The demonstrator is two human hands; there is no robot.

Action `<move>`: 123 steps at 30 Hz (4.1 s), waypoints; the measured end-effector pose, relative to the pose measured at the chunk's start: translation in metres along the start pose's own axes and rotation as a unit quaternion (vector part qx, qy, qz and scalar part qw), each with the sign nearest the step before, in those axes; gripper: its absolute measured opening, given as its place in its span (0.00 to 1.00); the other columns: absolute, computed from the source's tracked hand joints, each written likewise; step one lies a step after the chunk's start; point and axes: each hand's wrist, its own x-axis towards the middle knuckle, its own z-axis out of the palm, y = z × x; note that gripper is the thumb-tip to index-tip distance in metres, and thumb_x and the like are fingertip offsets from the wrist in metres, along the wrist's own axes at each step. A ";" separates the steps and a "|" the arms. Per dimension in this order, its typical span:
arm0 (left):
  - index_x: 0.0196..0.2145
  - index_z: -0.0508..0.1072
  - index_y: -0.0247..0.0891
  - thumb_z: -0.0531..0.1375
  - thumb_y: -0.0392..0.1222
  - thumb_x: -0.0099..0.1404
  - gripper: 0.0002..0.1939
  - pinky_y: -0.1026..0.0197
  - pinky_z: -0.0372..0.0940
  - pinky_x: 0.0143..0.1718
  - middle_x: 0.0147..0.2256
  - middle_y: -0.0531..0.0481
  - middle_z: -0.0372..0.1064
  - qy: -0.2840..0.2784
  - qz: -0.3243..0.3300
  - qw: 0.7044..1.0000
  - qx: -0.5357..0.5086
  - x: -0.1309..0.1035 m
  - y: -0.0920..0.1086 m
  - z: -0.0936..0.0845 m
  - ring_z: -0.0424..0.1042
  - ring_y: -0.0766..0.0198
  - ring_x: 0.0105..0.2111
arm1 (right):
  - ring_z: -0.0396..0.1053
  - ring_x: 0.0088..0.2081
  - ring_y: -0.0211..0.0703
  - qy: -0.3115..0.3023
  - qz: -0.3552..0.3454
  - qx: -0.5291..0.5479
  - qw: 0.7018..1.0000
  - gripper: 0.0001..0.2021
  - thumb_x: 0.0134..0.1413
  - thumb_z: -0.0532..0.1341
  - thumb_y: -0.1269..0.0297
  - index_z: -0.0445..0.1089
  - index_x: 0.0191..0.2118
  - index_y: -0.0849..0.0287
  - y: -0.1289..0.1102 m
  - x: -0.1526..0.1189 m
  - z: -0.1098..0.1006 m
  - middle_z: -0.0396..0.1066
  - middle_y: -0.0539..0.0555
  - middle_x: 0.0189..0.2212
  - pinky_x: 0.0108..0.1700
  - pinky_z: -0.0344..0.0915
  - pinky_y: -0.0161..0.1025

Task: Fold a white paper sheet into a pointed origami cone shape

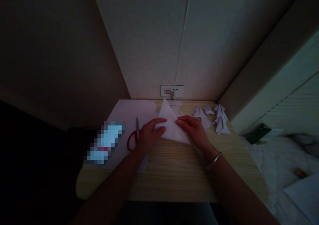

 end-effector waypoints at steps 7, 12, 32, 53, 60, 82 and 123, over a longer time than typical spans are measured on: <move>0.42 0.75 0.39 0.63 0.39 0.53 0.16 0.69 0.58 0.25 0.31 0.53 0.72 -0.020 -0.001 1.000 0.009 0.001 -0.004 -0.001 0.64 0.71 0.24 | 0.66 0.21 0.35 -0.074 0.053 0.011 0.996 0.14 0.35 0.71 0.57 0.71 0.28 0.59 0.001 -0.002 0.002 0.73 0.48 0.23 0.23 0.59 0.32; 0.42 0.74 0.39 0.63 0.39 0.53 0.17 0.70 0.59 0.25 0.33 0.52 0.73 -0.025 0.011 1.000 0.000 0.000 -0.003 0.000 0.65 0.72 0.24 | 0.61 0.19 0.32 -0.051 0.052 -0.019 0.997 0.14 0.36 0.70 0.54 0.70 0.26 0.59 0.001 -0.003 0.003 0.71 0.46 0.20 0.21 0.55 0.31; 0.30 0.72 0.34 0.66 0.48 0.52 0.14 0.61 0.71 0.34 0.27 0.50 0.74 0.039 -0.064 0.989 -0.129 0.003 -0.001 0.000 0.74 0.65 0.29 | 0.56 0.20 0.32 0.081 -0.076 -0.052 0.992 0.13 0.43 0.66 0.55 0.66 0.24 0.58 -0.004 0.000 -0.001 0.65 0.45 0.19 0.22 0.52 0.31; 0.30 0.73 0.34 0.68 0.46 0.48 0.14 0.64 0.68 0.31 0.25 0.53 0.74 0.013 -0.033 0.995 -0.093 0.001 0.001 0.000 0.72 0.68 0.25 | 0.60 0.21 0.33 0.043 -0.056 0.030 0.997 0.12 0.41 0.68 0.56 0.67 0.25 0.57 -0.001 -0.002 0.001 0.68 0.45 0.21 0.23 0.54 0.32; 0.27 0.74 0.35 0.67 0.43 0.49 0.10 0.66 0.63 0.30 0.23 0.54 0.72 0.015 -0.028 0.998 -0.052 -0.001 0.004 0.000 0.69 0.69 0.24 | 0.60 0.21 0.34 0.055 -0.017 0.058 0.997 0.13 0.39 0.69 0.55 0.68 0.25 0.57 0.002 0.000 0.000 0.68 0.46 0.21 0.23 0.55 0.33; 0.27 0.69 0.36 0.68 0.42 0.46 0.13 0.67 0.62 0.28 0.22 0.56 0.71 0.015 -0.023 0.997 -0.079 -0.001 0.002 0.003 0.68 0.69 0.23 | 0.57 0.18 0.35 0.059 0.096 0.149 0.982 0.13 0.33 0.69 0.60 0.63 0.20 0.57 -0.003 -0.003 0.005 0.64 0.46 0.16 0.20 0.52 0.35; 0.28 0.70 0.33 0.67 0.46 0.49 0.15 0.64 0.69 0.31 0.23 0.52 0.72 0.105 -0.064 0.962 -0.243 0.006 0.002 0.001 0.73 0.67 0.25 | 0.62 0.29 0.38 0.018 -0.137 -0.117 0.983 0.12 0.47 0.65 0.55 0.66 0.26 0.57 0.010 -0.001 -0.001 0.65 0.48 0.26 0.33 0.59 0.36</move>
